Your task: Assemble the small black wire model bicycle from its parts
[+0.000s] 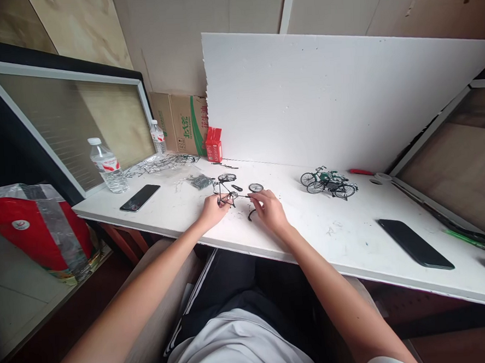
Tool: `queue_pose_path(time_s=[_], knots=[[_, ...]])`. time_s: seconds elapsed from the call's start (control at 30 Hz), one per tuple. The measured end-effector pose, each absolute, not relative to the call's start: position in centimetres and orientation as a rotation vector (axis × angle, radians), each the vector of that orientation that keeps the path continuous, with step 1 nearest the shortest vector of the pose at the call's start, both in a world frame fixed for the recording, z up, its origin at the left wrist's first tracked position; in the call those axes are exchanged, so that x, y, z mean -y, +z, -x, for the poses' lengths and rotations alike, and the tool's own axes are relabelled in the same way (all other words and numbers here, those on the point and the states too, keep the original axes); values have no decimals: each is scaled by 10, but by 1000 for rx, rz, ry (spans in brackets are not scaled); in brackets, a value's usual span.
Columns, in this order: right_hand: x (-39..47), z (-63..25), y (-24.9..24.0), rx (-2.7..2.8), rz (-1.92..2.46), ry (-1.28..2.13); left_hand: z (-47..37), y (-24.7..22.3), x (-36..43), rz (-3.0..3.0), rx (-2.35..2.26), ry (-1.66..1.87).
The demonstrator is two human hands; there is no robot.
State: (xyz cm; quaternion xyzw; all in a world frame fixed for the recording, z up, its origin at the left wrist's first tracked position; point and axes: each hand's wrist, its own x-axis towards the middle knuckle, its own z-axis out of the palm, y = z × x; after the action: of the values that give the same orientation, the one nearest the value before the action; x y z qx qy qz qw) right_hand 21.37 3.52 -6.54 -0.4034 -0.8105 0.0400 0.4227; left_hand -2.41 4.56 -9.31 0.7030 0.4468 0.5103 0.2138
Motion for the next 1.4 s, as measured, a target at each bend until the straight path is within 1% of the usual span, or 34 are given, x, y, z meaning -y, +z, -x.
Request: queue_pose_path(time_s=[0.17, 0.57, 0.77, 1.4], knots=[[-30, -211, -74, 1976, 900, -83, 23, -92, -46, -1998, -1248, 1395], [-27, -207, -79, 2006, 891, -166, 20, -94, -42, -2125, -1254, 1328], [-26, -207, -78, 1970, 906, -173, 19, -95, -42, -2213, -1265, 1324], [-28, -206, -77, 1951, 942, -88, 21, -100, -45, -2164, -1281, 1311]])
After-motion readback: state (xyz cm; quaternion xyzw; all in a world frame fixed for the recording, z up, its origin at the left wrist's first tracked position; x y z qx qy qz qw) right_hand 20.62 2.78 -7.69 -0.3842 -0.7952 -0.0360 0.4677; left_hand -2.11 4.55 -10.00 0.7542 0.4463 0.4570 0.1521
